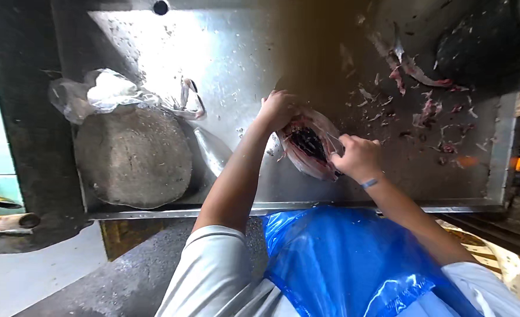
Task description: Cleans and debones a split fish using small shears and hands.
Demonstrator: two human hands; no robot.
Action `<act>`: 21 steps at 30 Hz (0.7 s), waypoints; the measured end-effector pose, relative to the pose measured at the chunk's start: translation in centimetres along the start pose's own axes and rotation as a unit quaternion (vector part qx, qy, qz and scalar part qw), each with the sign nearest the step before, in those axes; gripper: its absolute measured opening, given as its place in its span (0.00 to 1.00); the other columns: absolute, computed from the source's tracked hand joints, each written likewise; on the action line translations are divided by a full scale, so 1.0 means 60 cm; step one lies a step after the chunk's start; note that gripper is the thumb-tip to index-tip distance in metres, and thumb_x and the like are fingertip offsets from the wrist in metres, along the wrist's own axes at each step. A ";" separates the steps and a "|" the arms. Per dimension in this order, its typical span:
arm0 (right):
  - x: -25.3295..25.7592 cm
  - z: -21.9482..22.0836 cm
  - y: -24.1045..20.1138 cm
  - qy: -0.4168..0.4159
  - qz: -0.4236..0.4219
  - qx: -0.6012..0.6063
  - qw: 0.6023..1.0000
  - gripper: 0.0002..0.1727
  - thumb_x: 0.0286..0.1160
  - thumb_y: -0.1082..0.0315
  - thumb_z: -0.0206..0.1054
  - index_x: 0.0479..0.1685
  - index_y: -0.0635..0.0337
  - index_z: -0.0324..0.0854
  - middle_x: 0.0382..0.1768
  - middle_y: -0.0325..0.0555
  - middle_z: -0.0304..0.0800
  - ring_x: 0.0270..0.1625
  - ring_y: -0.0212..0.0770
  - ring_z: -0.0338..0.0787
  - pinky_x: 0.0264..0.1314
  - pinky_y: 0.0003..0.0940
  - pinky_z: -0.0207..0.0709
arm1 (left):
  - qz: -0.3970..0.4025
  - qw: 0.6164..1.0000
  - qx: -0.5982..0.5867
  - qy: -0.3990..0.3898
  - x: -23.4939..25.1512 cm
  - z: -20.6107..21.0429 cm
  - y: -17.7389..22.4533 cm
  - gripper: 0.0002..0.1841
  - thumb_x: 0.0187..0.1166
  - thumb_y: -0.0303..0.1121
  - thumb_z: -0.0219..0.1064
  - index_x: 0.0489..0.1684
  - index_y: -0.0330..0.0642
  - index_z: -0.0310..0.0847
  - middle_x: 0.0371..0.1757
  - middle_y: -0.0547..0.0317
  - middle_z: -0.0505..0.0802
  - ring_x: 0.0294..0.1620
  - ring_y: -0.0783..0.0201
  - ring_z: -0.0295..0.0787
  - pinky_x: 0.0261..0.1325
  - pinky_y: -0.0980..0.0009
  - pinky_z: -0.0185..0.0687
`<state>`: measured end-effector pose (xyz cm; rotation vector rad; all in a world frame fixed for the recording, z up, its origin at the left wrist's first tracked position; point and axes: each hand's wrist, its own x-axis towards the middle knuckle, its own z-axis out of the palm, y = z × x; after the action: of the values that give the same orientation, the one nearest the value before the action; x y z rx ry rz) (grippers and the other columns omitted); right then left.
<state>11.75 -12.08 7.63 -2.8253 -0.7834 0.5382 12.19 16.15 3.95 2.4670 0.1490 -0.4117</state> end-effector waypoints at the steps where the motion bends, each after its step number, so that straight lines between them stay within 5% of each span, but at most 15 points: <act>1: 0.019 0.006 -0.019 -0.024 0.000 -0.015 1.000 0.23 0.67 0.46 0.67 0.50 0.55 0.88 0.44 0.55 0.94 0.48 0.60 0.93 0.54 0.69 0.76 | -0.013 1.000 0.010 0.006 0.001 0.003 0.004 0.16 0.84 0.42 0.66 0.67 0.67 0.89 0.68 0.59 0.90 0.78 0.47 0.76 0.75 0.29 0.64; 5: 0.048 0.004 -0.046 -0.064 0.002 -0.036 0.997 0.17 0.77 0.55 0.60 0.47 0.58 0.87 0.44 0.56 0.95 0.52 0.59 0.93 0.57 0.66 0.76 | -0.026 0.998 0.043 0.044 0.006 0.032 0.008 0.15 0.84 0.43 0.65 0.64 0.73 0.90 0.64 0.62 0.91 0.77 0.49 0.76 0.74 0.32 0.62; 8: 0.019 -0.011 -0.037 -0.030 -0.013 -0.040 0.999 0.15 0.75 0.59 0.59 0.40 0.59 0.87 0.38 0.56 0.94 0.46 0.59 0.94 0.50 0.65 0.79 | -0.025 0.997 0.039 0.058 0.004 0.040 0.006 0.15 0.85 0.43 0.64 0.64 0.75 0.90 0.66 0.63 0.90 0.77 0.49 0.75 0.74 0.32 0.62; 13: 0.046 0.003 -0.045 -0.074 0.022 -0.026 0.997 0.19 0.76 0.51 0.63 0.47 0.57 0.88 0.44 0.56 0.95 0.51 0.60 0.93 0.54 0.68 0.77 | -0.025 0.997 0.034 0.062 0.006 0.046 0.007 0.15 0.84 0.42 0.65 0.63 0.74 0.91 0.65 0.64 0.91 0.76 0.50 0.76 0.73 0.33 0.62; 16: 0.012 -0.027 -0.027 0.004 -0.025 0.004 1.000 0.14 0.76 0.58 0.62 0.42 0.58 0.88 0.39 0.56 0.94 0.45 0.60 0.94 0.48 0.68 0.79 | -0.019 0.996 0.043 0.077 0.003 0.043 0.005 0.16 0.85 0.41 0.63 0.63 0.75 0.91 0.65 0.65 0.91 0.75 0.50 0.78 0.73 0.34 0.64; 19: -0.038 -0.041 0.073 0.124 -0.053 0.011 0.991 0.19 0.81 0.56 0.61 0.59 0.59 0.86 0.48 0.57 0.94 0.47 0.61 0.93 0.47 0.67 0.79 | -0.007 0.997 0.033 0.076 -0.003 0.044 0.006 0.16 0.85 0.40 0.62 0.64 0.73 0.90 0.64 0.62 0.91 0.74 0.49 0.77 0.72 0.33 0.63; 21: -0.040 -0.022 0.137 0.082 0.046 0.001 0.996 0.23 0.81 0.53 0.63 0.65 0.59 0.82 0.56 0.64 0.90 0.54 0.68 0.91 0.53 0.75 0.77 | -0.009 0.998 0.034 0.061 -0.004 0.043 0.012 0.18 0.78 0.45 0.67 0.65 0.73 0.89 0.64 0.62 0.90 0.74 0.49 0.76 0.71 0.32 0.62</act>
<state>14.19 -20.42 7.54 -2.8688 -0.6242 0.3143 11.44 14.01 2.49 2.5608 0.2101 -0.2775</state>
